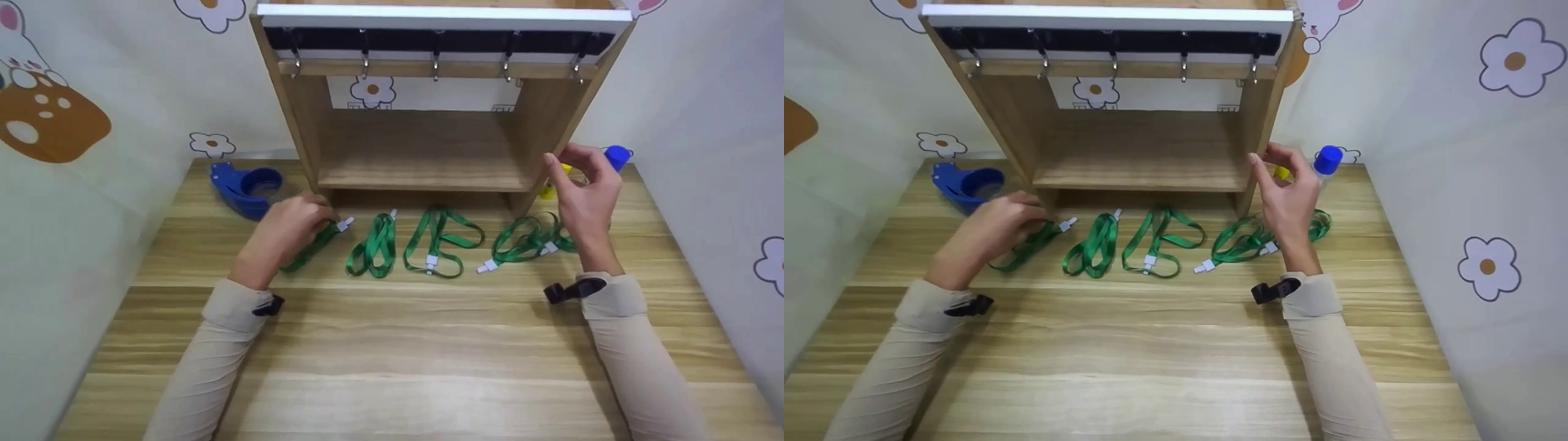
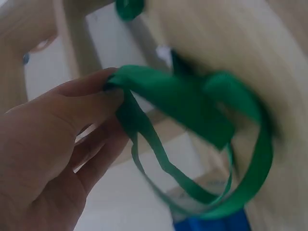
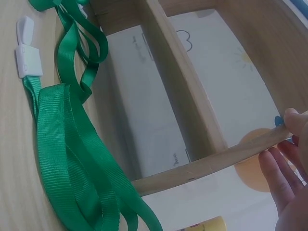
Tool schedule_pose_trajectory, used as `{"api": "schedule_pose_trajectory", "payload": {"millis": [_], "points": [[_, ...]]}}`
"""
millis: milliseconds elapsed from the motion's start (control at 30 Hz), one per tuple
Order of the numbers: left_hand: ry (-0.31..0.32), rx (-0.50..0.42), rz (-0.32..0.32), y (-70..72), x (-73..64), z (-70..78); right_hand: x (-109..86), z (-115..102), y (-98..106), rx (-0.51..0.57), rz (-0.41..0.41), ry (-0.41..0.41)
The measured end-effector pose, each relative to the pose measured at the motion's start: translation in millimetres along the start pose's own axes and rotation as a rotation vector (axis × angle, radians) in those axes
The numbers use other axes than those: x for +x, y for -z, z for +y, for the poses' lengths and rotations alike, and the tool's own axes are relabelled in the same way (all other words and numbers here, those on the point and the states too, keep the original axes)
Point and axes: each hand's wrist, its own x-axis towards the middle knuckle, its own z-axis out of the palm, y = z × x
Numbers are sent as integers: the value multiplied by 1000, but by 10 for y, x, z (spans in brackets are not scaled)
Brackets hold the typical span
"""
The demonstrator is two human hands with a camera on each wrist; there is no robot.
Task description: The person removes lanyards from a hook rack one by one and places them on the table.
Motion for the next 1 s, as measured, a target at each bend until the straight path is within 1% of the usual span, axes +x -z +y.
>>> {"api": "schedule_pose_trajectory", "payload": {"millis": [100, 167, 267, 333, 467, 633, 800, 900, 1000], "points": [[-11, 18, 3, -209, 68, 42, 12, 1, 37, -13, -10, 1], [-12, 26, 12, -316, 95, 53, 24, 29, 50, -4, -14, 13], [-1, 13, 0, -406, 124, 54, 31, 77, 58, 3, -17, 26], [5, -2, -19, -424, 149, 52, 39, 107, 63, 3, -13, 32], [24, -10, -56, -440, 192, 63, 35, 115, 87, -27, -12, 18], [33, -41, -75, -467, 165, 107, 19, 118, 125, -51, -18, 2], [19, -85, -64, -514, 100, 161, -37, 113, 177, -83, -34, -19], [7, -98, -41, -515, 101, 176, -55, 106, 201, -92, -25, -20], [8, -113, -11, -478, 133, 174, -34, 97, 205, -89, -14, -19]]}}
